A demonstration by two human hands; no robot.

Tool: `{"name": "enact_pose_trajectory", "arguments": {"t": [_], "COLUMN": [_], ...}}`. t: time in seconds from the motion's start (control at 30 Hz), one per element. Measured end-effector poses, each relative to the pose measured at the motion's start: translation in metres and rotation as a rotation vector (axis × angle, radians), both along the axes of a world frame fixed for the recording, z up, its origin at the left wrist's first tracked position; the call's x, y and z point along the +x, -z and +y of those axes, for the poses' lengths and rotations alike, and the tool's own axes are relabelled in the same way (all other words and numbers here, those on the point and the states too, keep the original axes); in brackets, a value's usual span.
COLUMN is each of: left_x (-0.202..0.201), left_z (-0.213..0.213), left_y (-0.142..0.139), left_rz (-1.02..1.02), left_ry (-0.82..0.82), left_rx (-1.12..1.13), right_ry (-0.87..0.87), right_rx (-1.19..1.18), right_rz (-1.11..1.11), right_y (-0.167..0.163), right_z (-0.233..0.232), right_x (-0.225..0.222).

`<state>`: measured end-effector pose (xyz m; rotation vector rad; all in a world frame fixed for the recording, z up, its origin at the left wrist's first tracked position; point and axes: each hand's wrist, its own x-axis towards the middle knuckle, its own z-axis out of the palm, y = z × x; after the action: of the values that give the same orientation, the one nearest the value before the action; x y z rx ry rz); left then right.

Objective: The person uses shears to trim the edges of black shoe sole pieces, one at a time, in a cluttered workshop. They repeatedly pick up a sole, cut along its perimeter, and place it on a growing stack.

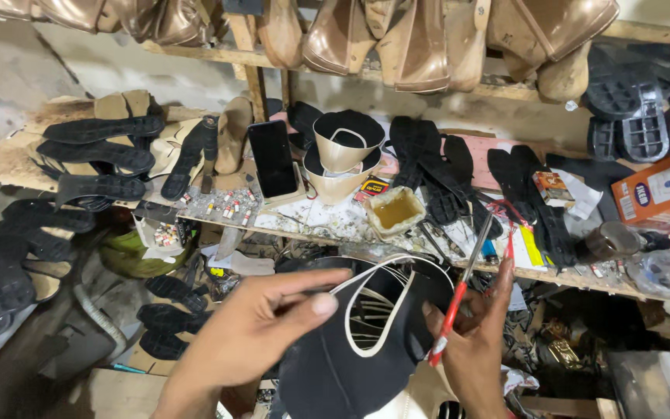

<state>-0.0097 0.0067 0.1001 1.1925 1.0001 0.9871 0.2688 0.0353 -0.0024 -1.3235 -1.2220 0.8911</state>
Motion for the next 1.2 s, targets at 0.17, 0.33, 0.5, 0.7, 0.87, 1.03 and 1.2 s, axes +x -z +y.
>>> {"name": "enact_pose_trajectory", "arguments": {"t": [0.17, 0.33, 0.5, 0.7, 0.87, 1.03, 1.2], "left_x": [0.01, 0.068, 0.071, 0.046, 0.029, 0.022, 0.024], "left_z": [0.016, 0.017, 0.018, 0.018, 0.017, 0.024, 0.028], "left_y": [0.059, 0.136, 0.159, 0.119, 0.076, 0.057, 0.058], "left_rz": [-0.146, -0.309, -0.141, -0.202, -0.292, -0.473, -0.342], "left_ry": [-0.206, -0.409, -0.548, -0.575, -0.538, -0.375, -0.309], "left_rx": [0.089, 0.006, -0.017, 0.013, 0.166, 0.286, 0.37], "right_ry": [-0.044, -0.216, -0.196, -0.391, -0.384, -0.638, -0.638], "right_rx": [-0.175, -0.214, -0.197, -0.187, -0.372, -0.254, -0.286], "right_rz": [0.077, 0.062, 0.171, 0.326, 0.482, 0.341, 0.348], "right_y": [-0.022, -0.015, 0.003, 0.029, 0.071, 0.089, 0.081], "right_z": [-0.001, -0.007, -0.012, -0.021, -0.023, -0.026, -0.029], "right_x": [-0.017, -0.031, -0.035, -0.018, -0.01, -0.014, -0.018]}}
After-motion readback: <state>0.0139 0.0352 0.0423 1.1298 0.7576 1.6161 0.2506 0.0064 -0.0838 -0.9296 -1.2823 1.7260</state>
